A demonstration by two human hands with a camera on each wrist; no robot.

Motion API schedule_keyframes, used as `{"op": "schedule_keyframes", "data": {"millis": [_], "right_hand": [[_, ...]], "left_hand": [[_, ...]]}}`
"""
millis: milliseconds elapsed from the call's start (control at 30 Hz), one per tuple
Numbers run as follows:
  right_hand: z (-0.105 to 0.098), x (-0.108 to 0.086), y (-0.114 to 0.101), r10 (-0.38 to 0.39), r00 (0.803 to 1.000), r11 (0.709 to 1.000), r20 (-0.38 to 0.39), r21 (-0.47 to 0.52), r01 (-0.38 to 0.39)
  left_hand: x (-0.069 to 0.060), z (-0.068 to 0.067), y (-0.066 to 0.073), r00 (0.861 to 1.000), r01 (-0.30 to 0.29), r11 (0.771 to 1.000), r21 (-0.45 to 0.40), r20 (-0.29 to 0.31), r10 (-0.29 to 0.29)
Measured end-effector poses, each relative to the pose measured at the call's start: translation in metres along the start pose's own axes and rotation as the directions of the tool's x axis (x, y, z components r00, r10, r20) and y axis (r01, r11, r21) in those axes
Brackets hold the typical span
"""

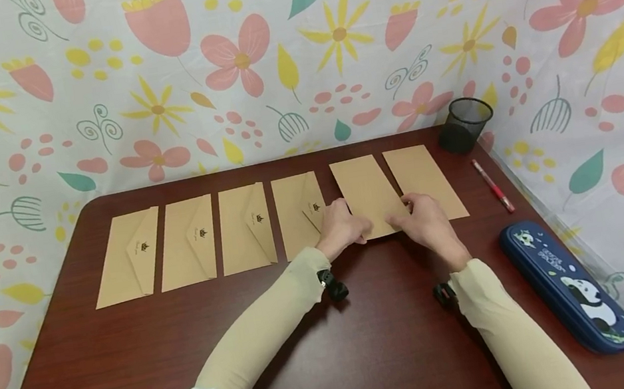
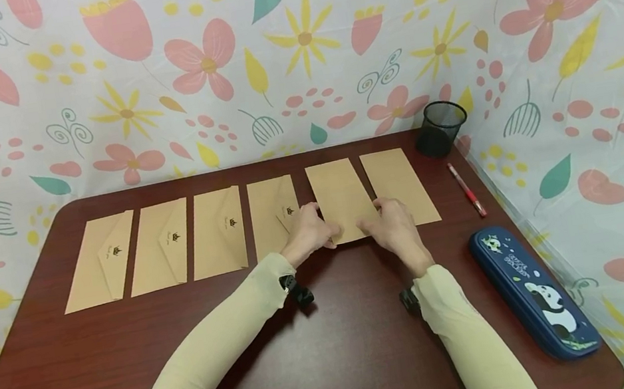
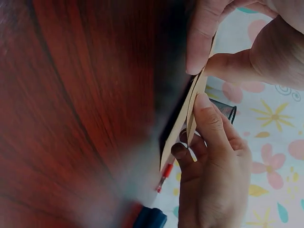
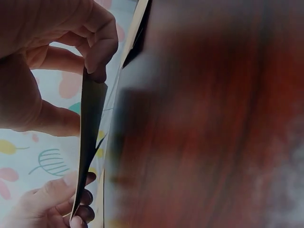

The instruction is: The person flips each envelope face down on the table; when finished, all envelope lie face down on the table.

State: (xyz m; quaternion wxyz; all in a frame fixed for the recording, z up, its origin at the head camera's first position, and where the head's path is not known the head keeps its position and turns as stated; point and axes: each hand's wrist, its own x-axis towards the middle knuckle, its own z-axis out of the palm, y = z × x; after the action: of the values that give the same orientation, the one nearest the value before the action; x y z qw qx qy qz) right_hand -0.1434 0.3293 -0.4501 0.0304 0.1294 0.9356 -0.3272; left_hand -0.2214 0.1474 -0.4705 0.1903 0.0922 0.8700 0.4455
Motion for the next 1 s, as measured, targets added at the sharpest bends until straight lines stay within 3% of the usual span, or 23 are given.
{"op": "schedule_keyframes", "data": {"millis": [167, 233, 400, 467, 733, 1000], "right_hand": [[0.004, 0.01, 0.004, -0.026, 0.999, 0.999, -0.026, -0.035, 0.025], [0.013, 0.024, 0.02, -0.042, 0.998, 0.998, -0.041, -0.051, 0.04], [0.034, 0.057, 0.052, -0.057, 0.997, 0.992, -0.041, -0.111, 0.053], [0.035, 0.059, 0.05, -0.06, 0.998, 0.989, -0.034, -0.136, 0.054], [0.036, 0.055, 0.039, -0.062, 0.998, 0.982, -0.031, -0.179, 0.056], [0.045, 0.066, 0.053, -0.107, 0.992, 0.965, -0.062, -0.246, 0.088]], "left_hand": [[0.008, 0.004, -0.001, 1.0, 0.011, 0.994, 0.109, -0.024, -0.008], [0.005, 0.002, 0.002, 1.0, 0.027, 0.992, 0.122, -0.017, -0.025], [0.019, 0.007, -0.005, 0.998, 0.066, 0.985, 0.162, -0.016, -0.064], [0.029, 0.011, -0.012, 0.998, 0.067, 0.979, 0.192, -0.011, -0.067], [0.041, 0.015, -0.023, 1.0, -0.014, 0.966, 0.256, 0.026, 0.007], [0.047, 0.018, -0.026, 0.996, -0.059, 0.958, 0.282, 0.081, 0.038]]}}
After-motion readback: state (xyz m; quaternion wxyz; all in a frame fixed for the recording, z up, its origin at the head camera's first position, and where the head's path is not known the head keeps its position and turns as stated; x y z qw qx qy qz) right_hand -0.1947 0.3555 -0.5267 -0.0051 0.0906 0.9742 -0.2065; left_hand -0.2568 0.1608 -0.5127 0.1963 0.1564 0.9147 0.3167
